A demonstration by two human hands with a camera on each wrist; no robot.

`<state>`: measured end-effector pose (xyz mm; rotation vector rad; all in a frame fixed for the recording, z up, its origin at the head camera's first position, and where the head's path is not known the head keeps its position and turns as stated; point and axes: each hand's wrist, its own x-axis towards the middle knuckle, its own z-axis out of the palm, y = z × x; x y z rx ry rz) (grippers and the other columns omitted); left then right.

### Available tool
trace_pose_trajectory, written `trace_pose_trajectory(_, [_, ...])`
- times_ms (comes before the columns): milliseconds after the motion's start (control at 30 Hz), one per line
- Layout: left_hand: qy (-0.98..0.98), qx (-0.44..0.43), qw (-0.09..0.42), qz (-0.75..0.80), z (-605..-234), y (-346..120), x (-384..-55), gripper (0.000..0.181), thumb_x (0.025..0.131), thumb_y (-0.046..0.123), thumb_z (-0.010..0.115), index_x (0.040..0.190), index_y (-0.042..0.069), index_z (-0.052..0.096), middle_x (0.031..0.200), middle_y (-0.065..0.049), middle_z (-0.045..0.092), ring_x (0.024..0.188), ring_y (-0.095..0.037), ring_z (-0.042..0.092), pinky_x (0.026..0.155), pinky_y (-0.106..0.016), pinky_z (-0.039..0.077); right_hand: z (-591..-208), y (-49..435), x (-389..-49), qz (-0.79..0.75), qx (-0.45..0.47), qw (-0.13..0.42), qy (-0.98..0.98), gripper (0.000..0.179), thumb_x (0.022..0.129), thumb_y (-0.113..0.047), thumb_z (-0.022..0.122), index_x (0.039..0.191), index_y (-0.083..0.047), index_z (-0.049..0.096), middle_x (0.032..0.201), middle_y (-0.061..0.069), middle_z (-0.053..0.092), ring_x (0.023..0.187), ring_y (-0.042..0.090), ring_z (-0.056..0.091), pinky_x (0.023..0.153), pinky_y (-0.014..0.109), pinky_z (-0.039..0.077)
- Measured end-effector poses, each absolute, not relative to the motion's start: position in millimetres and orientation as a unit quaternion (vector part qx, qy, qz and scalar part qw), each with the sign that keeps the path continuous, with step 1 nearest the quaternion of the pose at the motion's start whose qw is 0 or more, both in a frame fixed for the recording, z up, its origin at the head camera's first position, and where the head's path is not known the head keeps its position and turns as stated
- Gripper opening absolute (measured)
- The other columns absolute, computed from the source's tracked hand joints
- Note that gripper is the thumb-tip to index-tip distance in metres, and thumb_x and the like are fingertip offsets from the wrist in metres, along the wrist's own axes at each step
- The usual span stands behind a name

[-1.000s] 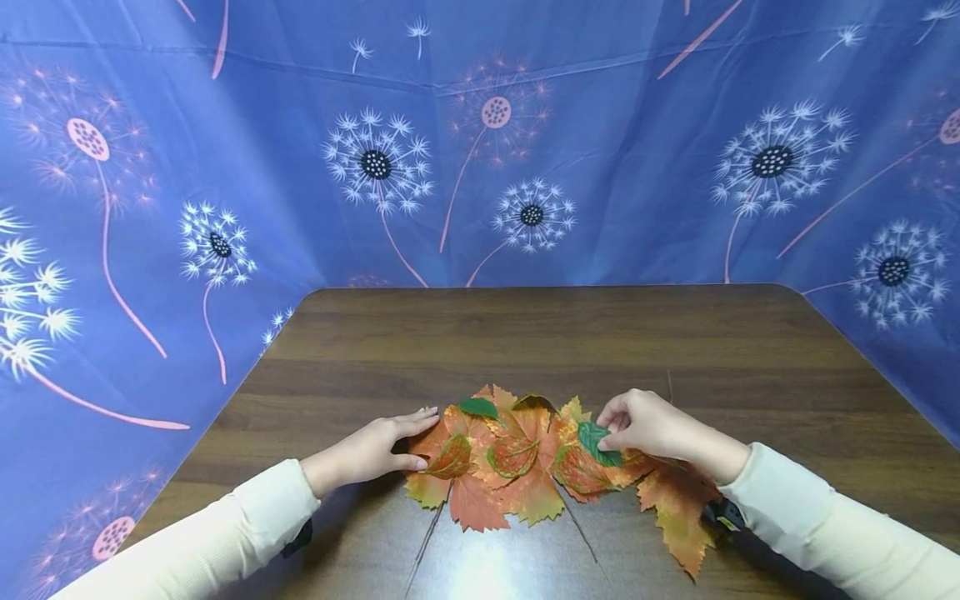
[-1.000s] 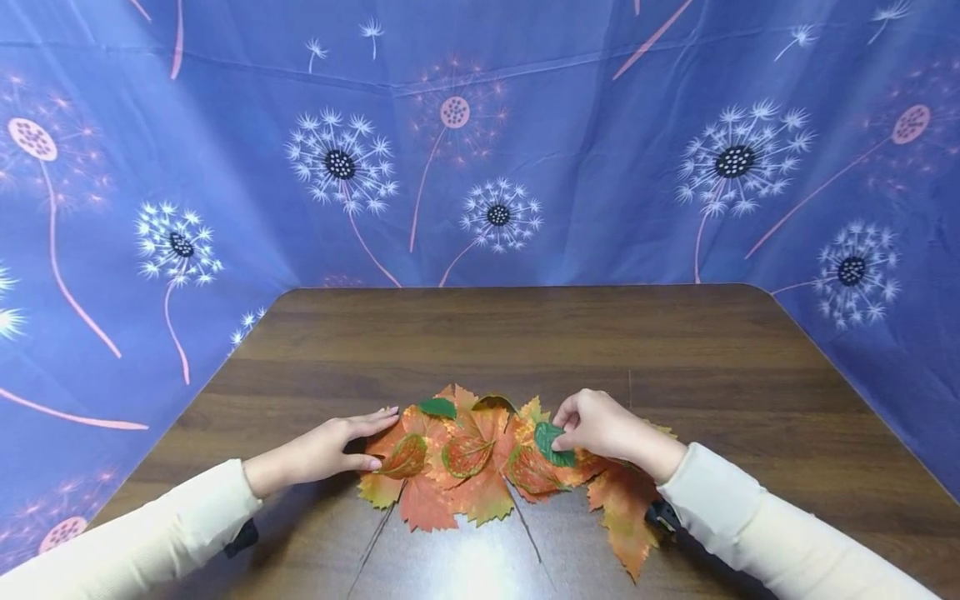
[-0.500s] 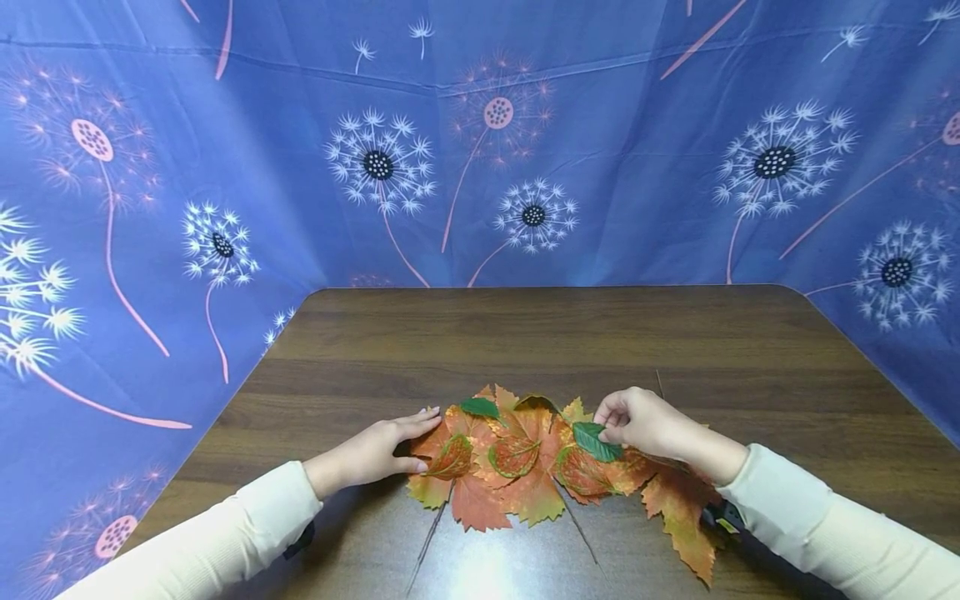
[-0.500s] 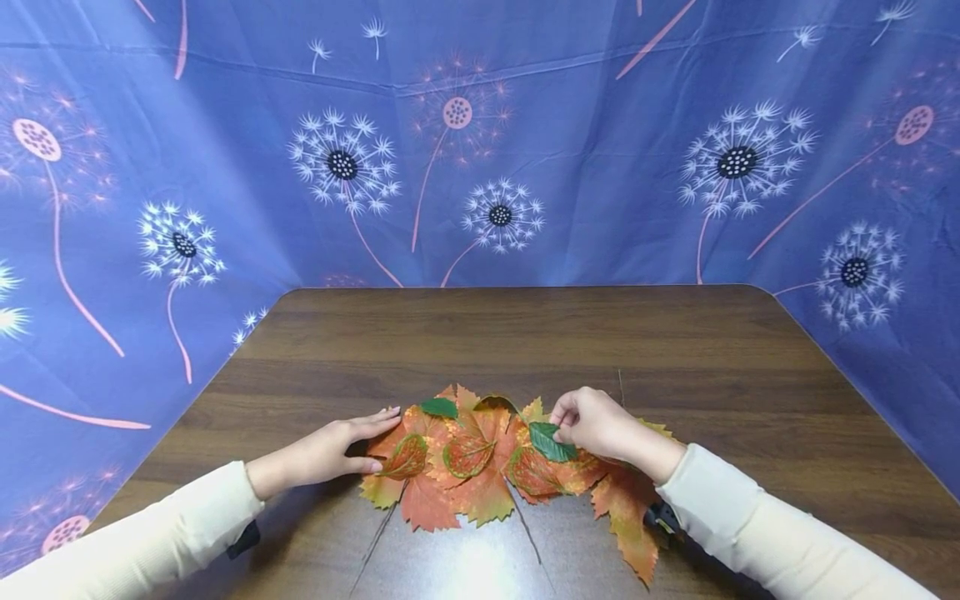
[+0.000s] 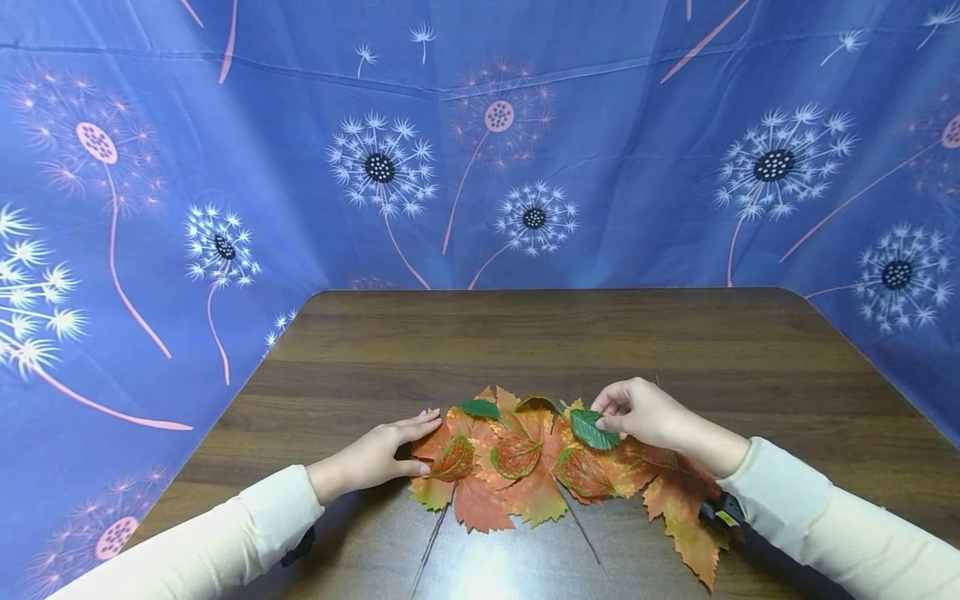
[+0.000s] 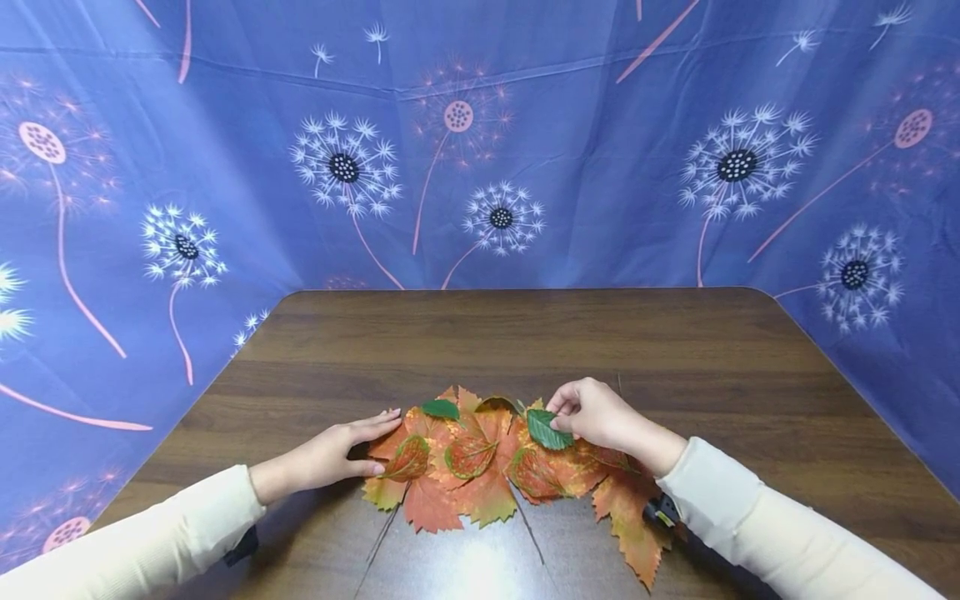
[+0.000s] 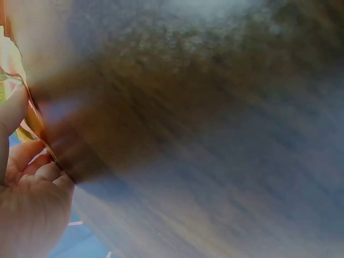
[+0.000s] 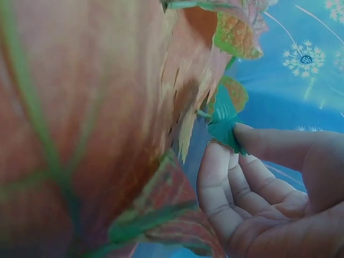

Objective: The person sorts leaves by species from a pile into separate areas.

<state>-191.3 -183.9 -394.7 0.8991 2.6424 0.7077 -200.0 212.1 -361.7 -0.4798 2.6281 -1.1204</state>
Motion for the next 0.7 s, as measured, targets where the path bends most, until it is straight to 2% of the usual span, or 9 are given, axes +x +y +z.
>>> trace_pose_trajectory(300, [0.908, 0.302, 0.134, 0.258, -394.8, -181.5, -190.8, 0.071, 0.089, 0.025, 0.07, 0.149, 0.005, 0.038, 0.157, -0.015, 0.031, 0.144, -0.035, 0.029, 0.111, -0.057, 0.031, -354.2, 215.3, -211.4, -0.37, -0.159, 0.105, 0.909, 0.012, 0.087, -0.005, 0.069, 0.097, 0.001, 0.067, 0.078, 0.003, 0.065, 0.063, 0.019, 0.061, 0.059, 0.03, 0.051])
trace_pose_trajectory(500, [0.906, 0.298, 0.135, 0.269, -395.8, -182.4, -190.4, 0.071, 0.089, 0.025, 0.07, 0.149, 0.005, 0.038, 0.157, -0.015, 0.03, 0.144, -0.035, 0.028, 0.111, -0.058, 0.03, -346.3, 217.9, -222.6, -0.368, -0.151, 0.101, 0.912, 0.013, 0.089, -0.006, 0.067, 0.099, 0.002, 0.068, 0.079, 0.005, 0.066, 0.063, 0.02, 0.062, 0.062, 0.038, 0.055])
trace_pose_trajectory(700, [0.906, 0.299, 0.136, 0.267, -395.3, -182.8, -191.0, 0.071, 0.089, 0.026, 0.069, 0.149, 0.006, 0.038, 0.157, -0.015, 0.03, 0.145, -0.036, 0.028, 0.111, -0.058, 0.03, -342.2, 224.8, -233.3, -0.414, -0.115, 0.13, 0.893, 0.021, 0.09, -0.009, 0.067, 0.105, 0.006, 0.066, 0.087, 0.007, 0.069, 0.067, 0.019, 0.064, 0.068, 0.041, 0.058])
